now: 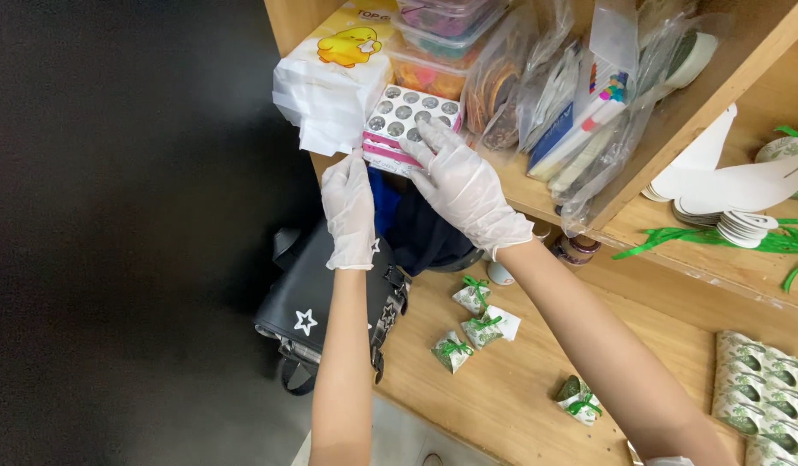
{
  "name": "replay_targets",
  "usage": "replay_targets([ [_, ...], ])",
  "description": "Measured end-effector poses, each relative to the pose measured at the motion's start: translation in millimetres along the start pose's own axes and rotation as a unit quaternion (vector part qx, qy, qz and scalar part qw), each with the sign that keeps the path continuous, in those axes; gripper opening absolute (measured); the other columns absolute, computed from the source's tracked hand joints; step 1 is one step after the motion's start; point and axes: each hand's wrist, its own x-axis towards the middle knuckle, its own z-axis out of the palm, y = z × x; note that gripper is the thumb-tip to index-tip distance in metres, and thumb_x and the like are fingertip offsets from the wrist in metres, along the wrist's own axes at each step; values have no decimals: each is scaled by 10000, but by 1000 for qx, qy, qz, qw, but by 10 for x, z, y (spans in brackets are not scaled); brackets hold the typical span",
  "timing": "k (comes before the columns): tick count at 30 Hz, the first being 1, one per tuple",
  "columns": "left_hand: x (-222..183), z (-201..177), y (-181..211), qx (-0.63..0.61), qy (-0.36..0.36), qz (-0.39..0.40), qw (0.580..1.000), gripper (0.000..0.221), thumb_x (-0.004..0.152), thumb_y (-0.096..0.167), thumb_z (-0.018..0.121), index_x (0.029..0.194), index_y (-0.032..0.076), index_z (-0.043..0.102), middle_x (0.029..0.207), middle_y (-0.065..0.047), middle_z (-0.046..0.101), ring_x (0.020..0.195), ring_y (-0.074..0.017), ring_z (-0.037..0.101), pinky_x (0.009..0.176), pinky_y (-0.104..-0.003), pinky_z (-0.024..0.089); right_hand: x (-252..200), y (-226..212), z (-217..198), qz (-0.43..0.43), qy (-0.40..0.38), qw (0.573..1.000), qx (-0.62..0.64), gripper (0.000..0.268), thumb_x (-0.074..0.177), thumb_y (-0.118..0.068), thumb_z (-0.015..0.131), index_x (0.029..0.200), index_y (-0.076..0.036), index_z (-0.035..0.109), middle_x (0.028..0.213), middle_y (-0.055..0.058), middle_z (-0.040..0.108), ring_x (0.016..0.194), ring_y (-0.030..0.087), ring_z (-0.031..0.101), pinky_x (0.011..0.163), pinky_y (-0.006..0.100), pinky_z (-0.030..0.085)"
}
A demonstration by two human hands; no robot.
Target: Packaging small round yellow items into white flower-shaped gift boxes.
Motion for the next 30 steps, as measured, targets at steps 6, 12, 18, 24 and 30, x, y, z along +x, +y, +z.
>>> replay_targets([
  [6,61,119,-412,-179,-15,-97,979,255,1003,237,597,1138,58,719,1054,-21,725,971,-123,638,897,-284,517,-7,-7,-30,-20,12,1000,-5,433,867,-229,773,1278,-119,695,1412,199,586,1329,385,540,1026,442,504],
  [12,-54,7,-117,-208,-39,-193,958,237,989,248,638,1168,112,712,1089,-7,665,974,-119,547,837,-279,432,-26,18,-20,-49,-6,997,-63,263,805,-272,808,945,-79,695,1474,222,556,1361,386,538,1025,421,523],
  [18,-77,-22,-51,-173,-89,-205,959,316,945,305,597,1183,164,751,1136,53,699,1064,-110,569,901,-315,437,-42,159,133,-27,5,999,-29,161,883,-212,768,971,-82,732,1442,183,607,1314,347,572,1014,410,511],
  [24,-230,84,-64,-208,-61,-222,951,219,954,308,608,1112,179,687,1073,68,664,1005,-81,562,869,-276,437,-4,172,139,-18,13,999,-26,130,907,-153,746,930,-37,693,1407,174,641,1255,335,629,979,398,537],
  [30,-238,209,76,-207,-103,-219,948,346,1029,366,586,1021,59,747,854,36,585,697,-60,472,573,-223,355,-13,207,180,-29,42,999,-19,139,929,-138,726,978,-16,680,1368,185,660,1262,334,630,970,397,541],
])
